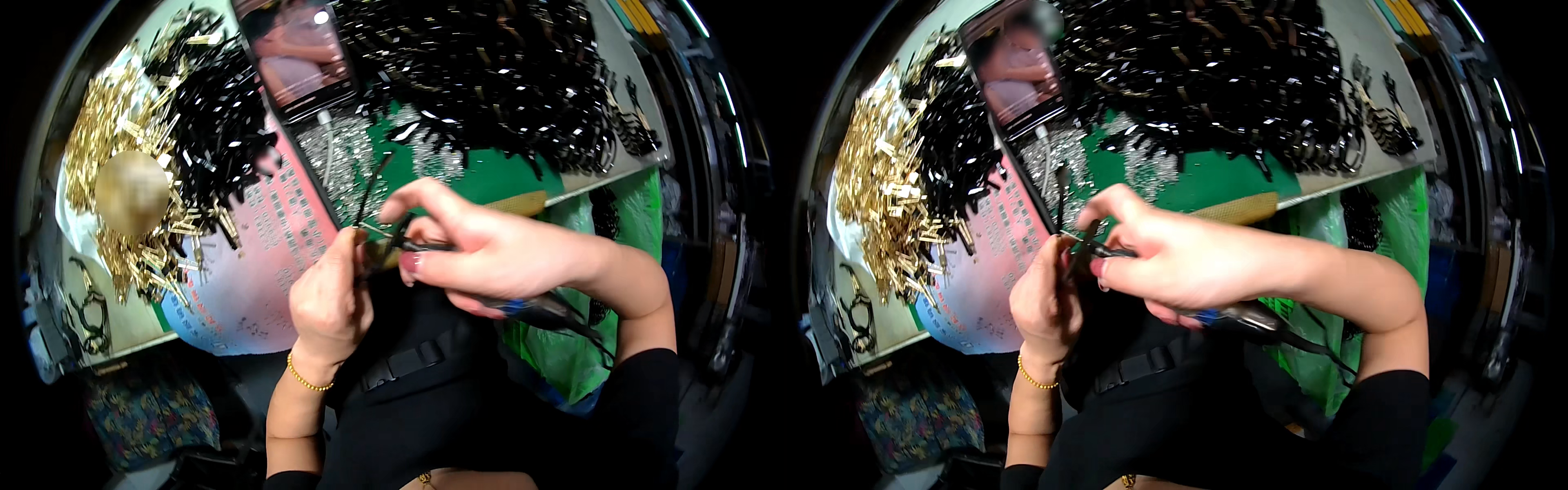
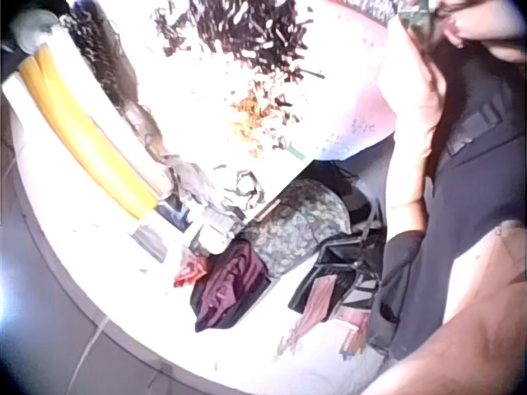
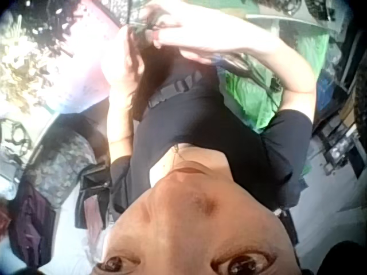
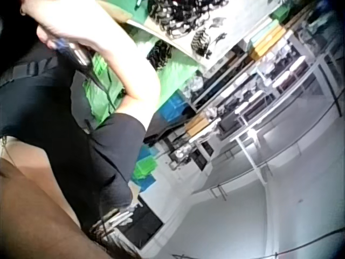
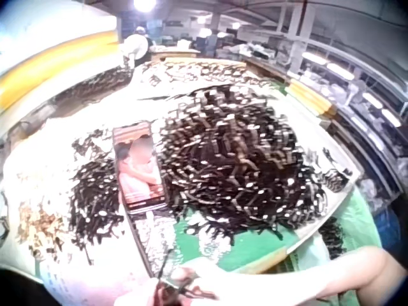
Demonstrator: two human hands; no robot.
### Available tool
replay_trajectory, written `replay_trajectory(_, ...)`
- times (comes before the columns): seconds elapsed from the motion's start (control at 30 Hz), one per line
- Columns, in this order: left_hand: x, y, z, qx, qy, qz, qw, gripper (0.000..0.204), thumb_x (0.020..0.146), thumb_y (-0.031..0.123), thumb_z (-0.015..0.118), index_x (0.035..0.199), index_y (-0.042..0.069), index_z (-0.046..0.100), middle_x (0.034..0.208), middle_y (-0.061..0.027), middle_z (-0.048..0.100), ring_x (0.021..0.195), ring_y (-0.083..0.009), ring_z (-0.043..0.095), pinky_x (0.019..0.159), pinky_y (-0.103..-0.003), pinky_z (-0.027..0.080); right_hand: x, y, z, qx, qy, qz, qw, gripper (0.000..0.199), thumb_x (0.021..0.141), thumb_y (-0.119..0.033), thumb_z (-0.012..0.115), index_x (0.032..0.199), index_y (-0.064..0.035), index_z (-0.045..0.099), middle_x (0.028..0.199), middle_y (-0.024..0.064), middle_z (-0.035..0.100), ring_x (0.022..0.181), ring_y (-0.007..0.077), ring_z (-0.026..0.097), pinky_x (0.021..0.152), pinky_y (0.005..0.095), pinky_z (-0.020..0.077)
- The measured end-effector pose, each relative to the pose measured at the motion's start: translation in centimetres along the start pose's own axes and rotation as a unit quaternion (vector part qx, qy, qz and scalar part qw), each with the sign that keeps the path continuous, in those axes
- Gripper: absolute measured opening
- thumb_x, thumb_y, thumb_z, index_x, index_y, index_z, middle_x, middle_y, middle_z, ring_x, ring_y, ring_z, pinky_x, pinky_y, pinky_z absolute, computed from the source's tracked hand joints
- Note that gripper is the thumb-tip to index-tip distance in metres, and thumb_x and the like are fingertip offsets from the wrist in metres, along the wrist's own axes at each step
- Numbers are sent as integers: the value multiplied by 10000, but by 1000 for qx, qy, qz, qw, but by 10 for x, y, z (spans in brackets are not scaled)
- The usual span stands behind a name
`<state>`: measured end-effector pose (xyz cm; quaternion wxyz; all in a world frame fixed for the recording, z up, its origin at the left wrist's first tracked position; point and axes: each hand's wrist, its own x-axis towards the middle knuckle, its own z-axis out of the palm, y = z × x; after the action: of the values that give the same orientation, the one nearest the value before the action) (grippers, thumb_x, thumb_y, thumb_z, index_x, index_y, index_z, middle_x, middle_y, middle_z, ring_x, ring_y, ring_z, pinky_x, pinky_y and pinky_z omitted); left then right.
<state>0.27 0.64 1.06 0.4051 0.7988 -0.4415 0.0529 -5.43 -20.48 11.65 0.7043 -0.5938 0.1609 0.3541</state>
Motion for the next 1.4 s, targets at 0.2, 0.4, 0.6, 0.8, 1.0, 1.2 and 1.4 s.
replay_trajectory(0.2,-7,3,-4,-200,68,-210,955,281,993,24,478,1248,-53,568,850,-83,688,696,-133,626,650,-274,501,-14,52,16,-451,229,-232,831,681,966,-233,643,1476,-80,220,1127,258,582,792,450,652,638,507,544)
replay_trajectory(0.4,-16,-26,-28,-290,183,-254,904,271,1104,211,439,1220,-5,556,729,-24,630,509,14,291,496,-166,206,-108,60,-89,-342,658,-154,653,349,913,-152,593,1219,13,564,962,238,676,872,394,675,784,455,532)
replay_trajectory(0.6,-8,-28,-20,-268,148,-240,921,276,1105,190,427,1236,-13,560,667,13,515,498,-9,290,469,-191,239,-126,90,-182,-410,661,-43,627,457,899,-242,607,1343,-135,579,639,96,559,581,175,531,586,338,436)
replay_trajectory(0.8,-8,-24,-19,-279,143,-243,918,271,1105,205,433,1231,10,573,707,-4,566,486,0,288,444,-189,210,-119,82,-184,-433,618,-53,654,419,904,-303,605,1264,-89,604,711,126,598,656,198,582,643,361,471)
replay_trajectory(1.0,-12,-27,-25,-292,151,-236,914,278,1100,202,438,1259,1,546,789,-66,665,462,-10,331,434,-180,240,-129,61,-173,-412,680,-67,603,336,932,-314,567,1129,-55,648,926,171,714,869,310,709,781,420,538)
replay_trajectory(1.2,-7,-17,-34,-355,143,-254,888,269,1110,194,411,1265,5,522,882,-104,700,524,-25,426,450,-167,328,-107,17,-82,-303,711,-214,597,197,1006,-224,624,1041,-31,641,717,-13,576,614,57,488,549,243,387)
replay_trajectory(1.4,-12,-18,-34,-407,193,-223,865,285,1112,211,402,1268,1,515,908,-136,686,548,-61,488,453,-180,402,-23,-26,-7,-284,432,-360,777,160,998,-177,609,983,-18,613,773,12,545,717,48,495,646,244,414)
